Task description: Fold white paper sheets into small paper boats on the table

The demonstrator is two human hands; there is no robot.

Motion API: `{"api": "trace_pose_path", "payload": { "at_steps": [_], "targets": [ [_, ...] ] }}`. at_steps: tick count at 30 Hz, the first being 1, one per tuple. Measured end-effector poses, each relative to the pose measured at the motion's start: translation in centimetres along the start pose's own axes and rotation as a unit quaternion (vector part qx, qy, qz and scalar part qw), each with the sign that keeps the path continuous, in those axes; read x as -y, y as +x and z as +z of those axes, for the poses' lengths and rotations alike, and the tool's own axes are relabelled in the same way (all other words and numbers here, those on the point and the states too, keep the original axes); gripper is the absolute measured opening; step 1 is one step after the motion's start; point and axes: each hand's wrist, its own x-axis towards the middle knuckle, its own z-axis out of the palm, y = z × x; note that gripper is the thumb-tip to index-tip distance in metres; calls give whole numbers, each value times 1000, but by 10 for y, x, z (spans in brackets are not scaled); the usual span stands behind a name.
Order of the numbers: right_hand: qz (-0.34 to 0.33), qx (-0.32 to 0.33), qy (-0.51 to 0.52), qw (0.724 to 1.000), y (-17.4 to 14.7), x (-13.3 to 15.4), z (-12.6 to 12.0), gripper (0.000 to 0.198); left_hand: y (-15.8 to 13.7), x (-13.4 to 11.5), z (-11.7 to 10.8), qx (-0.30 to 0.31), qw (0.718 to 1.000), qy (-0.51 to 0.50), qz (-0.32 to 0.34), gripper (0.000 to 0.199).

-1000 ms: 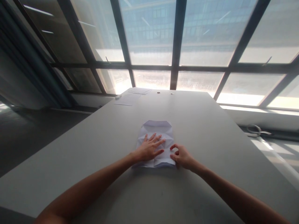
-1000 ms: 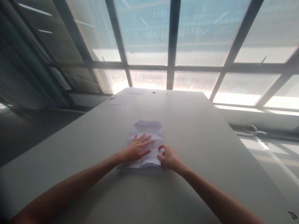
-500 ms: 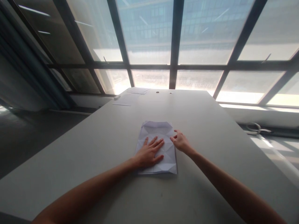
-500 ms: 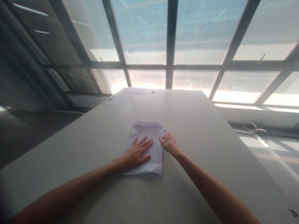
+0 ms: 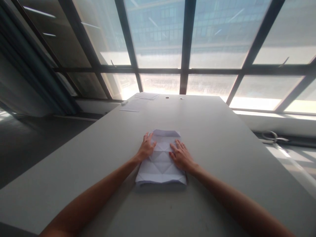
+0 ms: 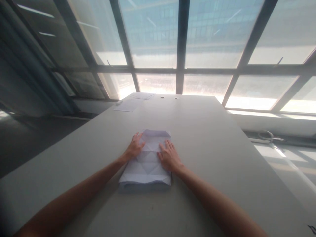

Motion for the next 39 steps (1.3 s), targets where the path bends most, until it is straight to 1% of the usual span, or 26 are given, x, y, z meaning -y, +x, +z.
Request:
{"api": "trace_pose_path", "payload": {
  "at_steps": [3, 6, 9, 12, 14, 16, 18, 20, 22, 24, 26, 29, 30, 31, 32, 33, 34, 36, 39],
  "targets": [
    [-39, 16, -1, 999, -2, 0, -4, 53, 8, 12, -1, -12, 1000, -21, 7, 58],
    [-57, 26, -5, 998, -2, -2, -4, 53, 14, 16, -4, -22, 1000, 0, 16, 61],
    [-63, 38, -19, 997, -2, -3, -4, 53, 22, 11, -5, 18, 996, 88, 18, 66],
    [-63, 52, -45, 996, -1, -1, -7, 53, 27, 1, -2, 63, 976, 209, 30, 66],
    [-65, 47, -66, 995, -2, 3, -10, 53, 27, -4, 2, 82, 963, 253, 45, 61],
    [-84, 35, -81, 993, -7, 11, -12, 52, 25, -5, 7, 102, 957, 267, 53, 57],
    [-120, 38, -76, 989, -17, 22, -12, 50, 23, -3, 11, 118, 953, 273, 52, 56],
    [-155, 68, -51, 984, -30, 32, -10, 55, 22, 1, 12, 130, 950, 278, 52, 56],
    [-174, 96, -25, 980, -44, 40, -8, 63, 24, 3, 11, 147, 946, 282, 55, 55],
    [-180, 107, -10, 978, -53, 45, -6, 70, 27, 2, 7, 166, 943, 282, 53, 56],
    [-178, 108, -4, 978, -57, 47, -5, 73, 31, -4, 2, 188, 939, 287, 40, 57],
    [-174, 100, 0, 980, -52, 51, -2, 72, 33, -21, 2, 178, 933, 311, 35, 56],
    [-173, 95, 2, 980, -48, 53, -1, 71, 33, -29, 6, 171, 933, 313, 49, 56],
    [-172, 88, 3, 981, -44, 56, 1, 72, 33, -37, 11, 181, 933, 303, 73, 56],
    [-170, 80, 4, 982, -39, 59, 3, 72, 33, -44, 17, 210, 933, 278, 88, 56],
    [-168, 71, 5, 983, -35, 63, 5, 72, 34, -51, 25, 242, 935, 248, 79, 59],
    [-166, 63, 6, 984, -31, 67, 7, 72, 35, -57, 32, 254, 934, 241, 67, 62],
    [-164, 56, 9, 985, -27, 74, 8, 73, 38, -63, 46, 251, 936, 237, 62, 63],
    [-172, 66, 23, 983, -32, 81, 6, 73, 45, -63, 58, 210, 946, 240, 55, 58]
  ]
}}
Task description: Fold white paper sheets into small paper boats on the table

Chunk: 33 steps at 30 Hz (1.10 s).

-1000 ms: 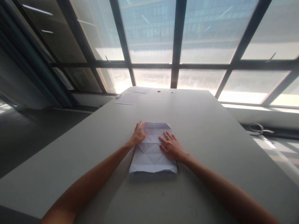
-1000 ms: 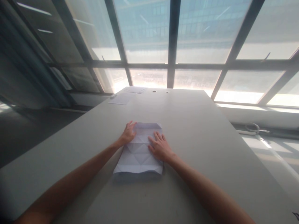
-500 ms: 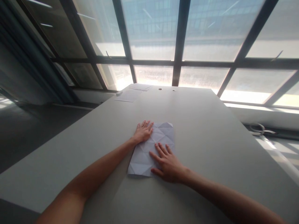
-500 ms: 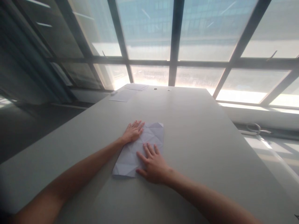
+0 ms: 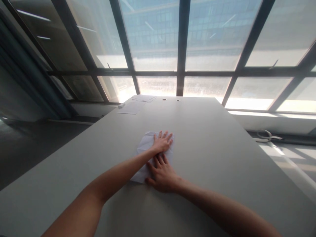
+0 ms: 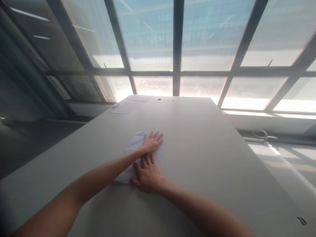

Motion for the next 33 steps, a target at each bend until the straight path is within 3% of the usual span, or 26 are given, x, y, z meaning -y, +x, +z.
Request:
{"api": "trace_pose_path", "payload": {
  "at_steps": [4, 8, 11, 15, 20, 24, 29, 30, 33],
  "targets": [
    [-36, 21, 25, 999, -10, 9, -2, 70, 9, 8, 0, -5, 1000, 1, 2, 58],
    [-40, 32, 25, 998, 3, 10, 1, 68, 15, 19, -5, -3, 1000, 12, -4, 57],
    [-40, 23, 19, 999, 12, 11, 7, 68, 19, 31, -9, -5, 1000, 24, -10, 58],
    [-62, -11, 19, 998, 2, 17, 13, 76, 28, 40, -12, 0, 999, 35, -23, 58],
    [-74, -29, -1, 997, -5, 20, 14, 76, 38, 22, -10, 19, 998, 26, -48, 57],
    [-94, -49, 1, 994, -5, 18, 9, 76, 38, 4, -4, -5, 1000, 24, -2, 56],
    [-217, 30, 116, 969, -35, -14, -14, 35, 40, 7, -1, -43, 998, 31, -23, 56],
    [-188, 15, 150, 970, -42, -27, -21, 33, 41, 9, 0, -45, 998, 29, -22, 57],
    [21, -118, 177, 977, -53, -74, -37, 32, 44, 15, 3, -61, 998, 26, -17, 56]
  ]
}}
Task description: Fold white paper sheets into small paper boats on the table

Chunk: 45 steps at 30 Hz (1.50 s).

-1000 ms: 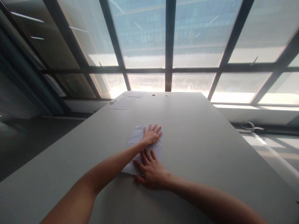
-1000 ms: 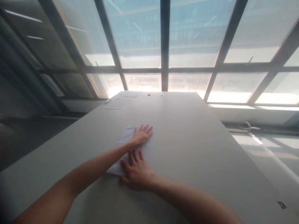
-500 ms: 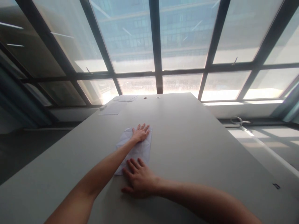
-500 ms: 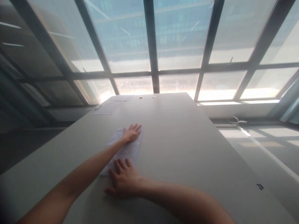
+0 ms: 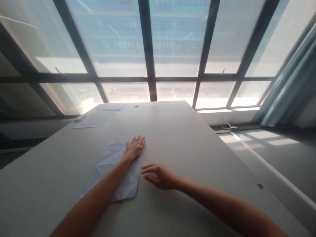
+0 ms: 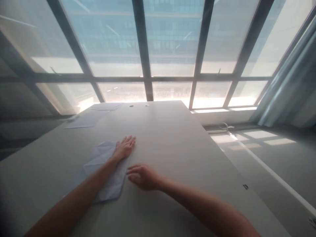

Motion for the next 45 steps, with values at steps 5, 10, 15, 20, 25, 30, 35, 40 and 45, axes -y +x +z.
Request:
{"api": "trace_pose_path", "payload": {
  "at_steps": [5, 10, 15, 20, 25, 30, 35, 40, 45],
  "targets": [
    [238, -193, -122, 944, 7, -60, -30, 37, 1, 3, 5, -26, 1000, -4, 15, 54],
    [260, -111, -217, 935, 3, -83, -39, 45, -1, -2, 5, -15, 995, -28, 91, 51],
    [299, -121, -269, 908, -3, -89, -44, 51, -4, -7, 0, 18, 994, -12, 108, 53],
    [300, -113, -279, 905, -4, -90, -46, 50, -10, -16, -12, 28, 978, -29, 207, 49],
    [299, -102, -287, 904, -7, -94, -53, 50, -24, -42, -11, 63, 955, -78, 280, 49],
    [308, -108, -287, 901, -8, -96, -54, 50, -30, -54, -9, 53, 959, -91, 263, 50],
    [305, -107, -289, 901, -9, -98, -54, 50, -29, -51, -7, 44, 959, -99, 262, 49],
    [302, -104, -299, 899, -10, -101, -54, 49, -29, -53, -5, 19, 956, -111, 270, 44],
    [301, -100, -304, 898, -10, -102, -54, 48, -28, -49, -36, -34, 962, -101, 250, 40]
  ]
}}
